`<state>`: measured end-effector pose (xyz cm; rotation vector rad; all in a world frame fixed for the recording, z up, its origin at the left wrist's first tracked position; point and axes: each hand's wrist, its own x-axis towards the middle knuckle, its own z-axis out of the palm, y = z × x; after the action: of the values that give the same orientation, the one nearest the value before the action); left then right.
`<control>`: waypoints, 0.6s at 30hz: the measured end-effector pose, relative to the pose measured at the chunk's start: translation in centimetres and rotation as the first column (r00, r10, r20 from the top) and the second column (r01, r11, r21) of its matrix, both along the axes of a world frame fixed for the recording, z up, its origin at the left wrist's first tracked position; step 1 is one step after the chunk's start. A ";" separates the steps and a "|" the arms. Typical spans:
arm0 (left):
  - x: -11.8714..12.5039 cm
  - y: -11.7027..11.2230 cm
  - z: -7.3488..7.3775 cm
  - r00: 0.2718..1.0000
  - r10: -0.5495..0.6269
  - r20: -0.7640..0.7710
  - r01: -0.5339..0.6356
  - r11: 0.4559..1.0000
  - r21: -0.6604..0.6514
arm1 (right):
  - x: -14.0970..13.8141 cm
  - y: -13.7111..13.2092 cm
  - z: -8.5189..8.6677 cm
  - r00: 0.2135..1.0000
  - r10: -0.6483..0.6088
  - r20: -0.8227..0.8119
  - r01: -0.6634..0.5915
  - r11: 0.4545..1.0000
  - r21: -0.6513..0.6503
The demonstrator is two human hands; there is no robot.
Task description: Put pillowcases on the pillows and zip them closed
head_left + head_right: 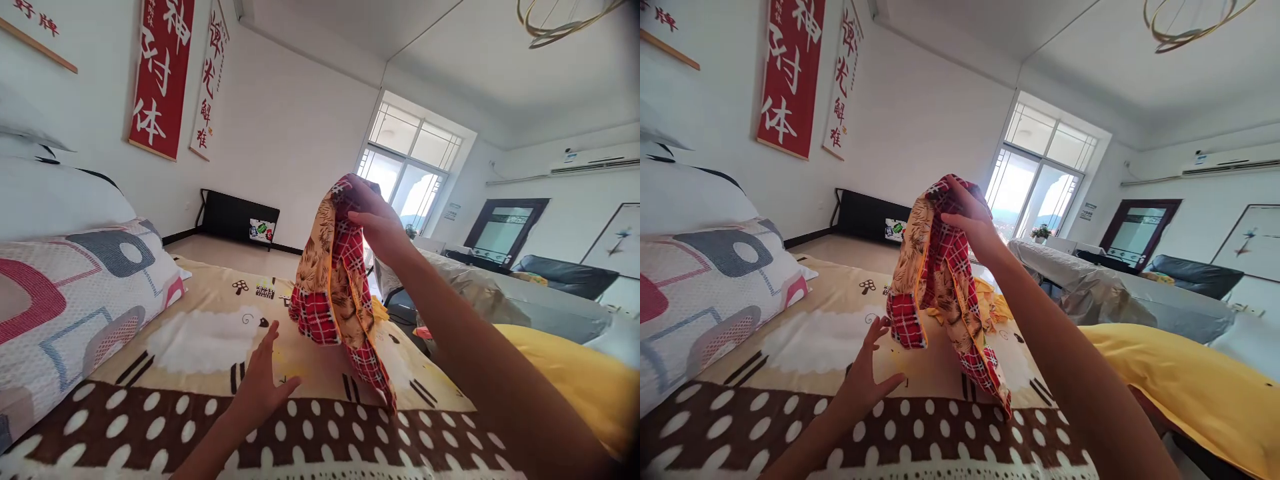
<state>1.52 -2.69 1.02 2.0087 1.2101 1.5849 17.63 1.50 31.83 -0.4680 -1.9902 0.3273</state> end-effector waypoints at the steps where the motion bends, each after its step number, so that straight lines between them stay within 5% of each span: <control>1: -0.2 -0.3 0.6 0.998 0.033 0.061 -0.035 0.999 0.038 | -0.2 -0.3 -0.2 0.999 0.015 0.032 -0.015 1.000 0.000; 7: -3.5 -0.9 3.9 0.909 0.238 0.342 -0.285 0.954 0.094 | -1.0 -0.6 -3.4 0.959 0.091 0.268 -0.048 0.985 -0.164; 11: -6.7 -0.8 5.6 0.832 0.380 0.405 -0.429 0.903 0.034 | -1.3 0.3 -5.2 0.908 0.023 0.418 0.019 0.995 -0.097; 15: -9.8 -1.1 6.6 0.727 0.567 0.388 -0.596 0.801 -0.054 | -1.4 0.7 -5.9 0.846 -0.068 0.528 0.079 0.997 0.002; 18: -12.1 -0.9 6.5 0.697 0.690 0.196 -0.681 0.722 -0.119 | -1.4 0.6 -6.2 0.814 -0.084 0.575 0.100 0.995 0.004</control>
<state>-10.57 -3.54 7.53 1.3302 2.0212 2.0101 16.22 2.15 25.67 -0.7458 -2.5429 0.1567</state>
